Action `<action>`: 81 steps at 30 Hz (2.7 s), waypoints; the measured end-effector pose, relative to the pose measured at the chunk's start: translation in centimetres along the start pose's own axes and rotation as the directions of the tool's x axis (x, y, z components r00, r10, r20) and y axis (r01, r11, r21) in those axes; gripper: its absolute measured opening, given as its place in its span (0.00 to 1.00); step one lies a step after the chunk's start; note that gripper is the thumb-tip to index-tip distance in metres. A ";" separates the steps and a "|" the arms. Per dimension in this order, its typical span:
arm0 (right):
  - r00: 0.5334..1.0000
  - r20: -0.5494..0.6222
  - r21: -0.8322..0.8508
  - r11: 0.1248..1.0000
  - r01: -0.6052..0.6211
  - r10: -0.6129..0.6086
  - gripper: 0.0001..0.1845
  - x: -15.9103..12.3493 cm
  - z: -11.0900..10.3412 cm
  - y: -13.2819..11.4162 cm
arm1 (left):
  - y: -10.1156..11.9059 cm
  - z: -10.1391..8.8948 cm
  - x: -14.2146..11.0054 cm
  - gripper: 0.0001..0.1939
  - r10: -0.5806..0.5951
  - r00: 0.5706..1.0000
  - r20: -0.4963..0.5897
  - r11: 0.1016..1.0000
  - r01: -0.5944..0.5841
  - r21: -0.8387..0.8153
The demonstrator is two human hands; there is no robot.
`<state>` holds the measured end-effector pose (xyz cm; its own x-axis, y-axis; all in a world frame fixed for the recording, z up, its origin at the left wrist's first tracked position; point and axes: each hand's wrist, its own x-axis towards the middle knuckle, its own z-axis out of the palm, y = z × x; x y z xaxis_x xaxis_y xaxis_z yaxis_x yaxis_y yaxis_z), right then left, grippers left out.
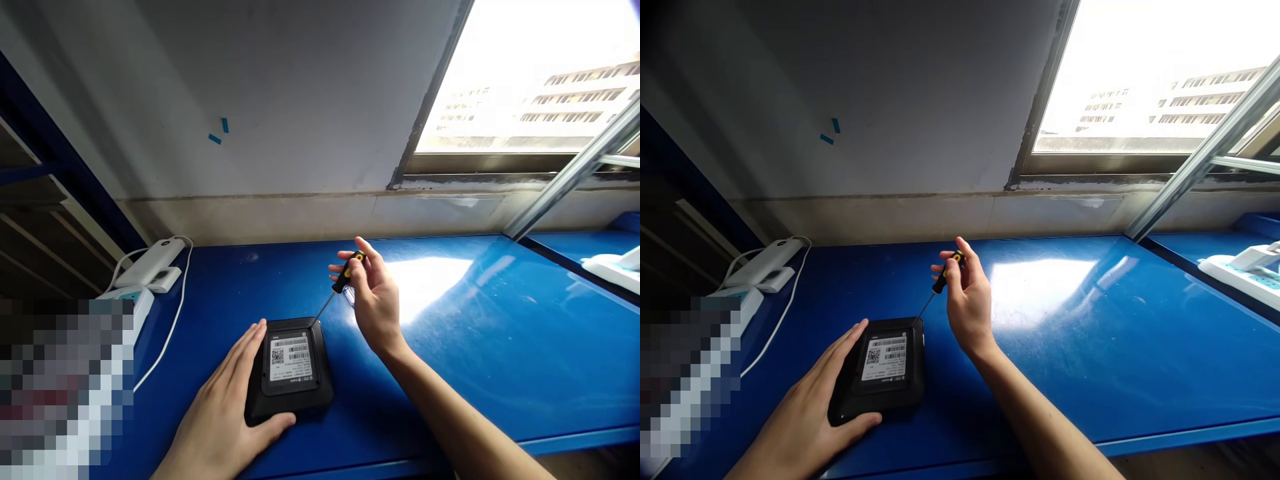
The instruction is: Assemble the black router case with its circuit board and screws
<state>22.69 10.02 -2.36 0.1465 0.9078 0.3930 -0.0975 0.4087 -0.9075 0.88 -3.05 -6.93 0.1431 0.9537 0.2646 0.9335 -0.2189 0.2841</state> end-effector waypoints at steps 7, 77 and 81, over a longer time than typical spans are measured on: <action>0.999 -0.041 -0.128 0.992 -0.007 0.001 0.20 0.1 -0.2 0.3 | -0.3 0.2 -0.2 0.51 0.011 1.000 -0.017 1.000 -0.011 -0.011; 0.996 -0.086 -0.118 0.993 0.027 -0.038 0.28 -0.2 -0.1 0.5 | -0.4 0.1 0.1 0.51 -0.005 1.000 -0.010 1.000 0.005 -0.014; 0.996 -0.088 -0.090 0.996 0.019 -0.027 0.28 -0.2 0.0 0.3 | -0.4 0.1 0.0 0.50 0.013 1.000 -0.008 1.000 -0.013 -0.003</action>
<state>22.62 9.92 -2.70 0.2353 0.8845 0.4027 -0.0061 0.4157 -0.9095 0.53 -2.89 -7.13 0.1522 0.9491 0.2758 0.9307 -0.2315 0.2830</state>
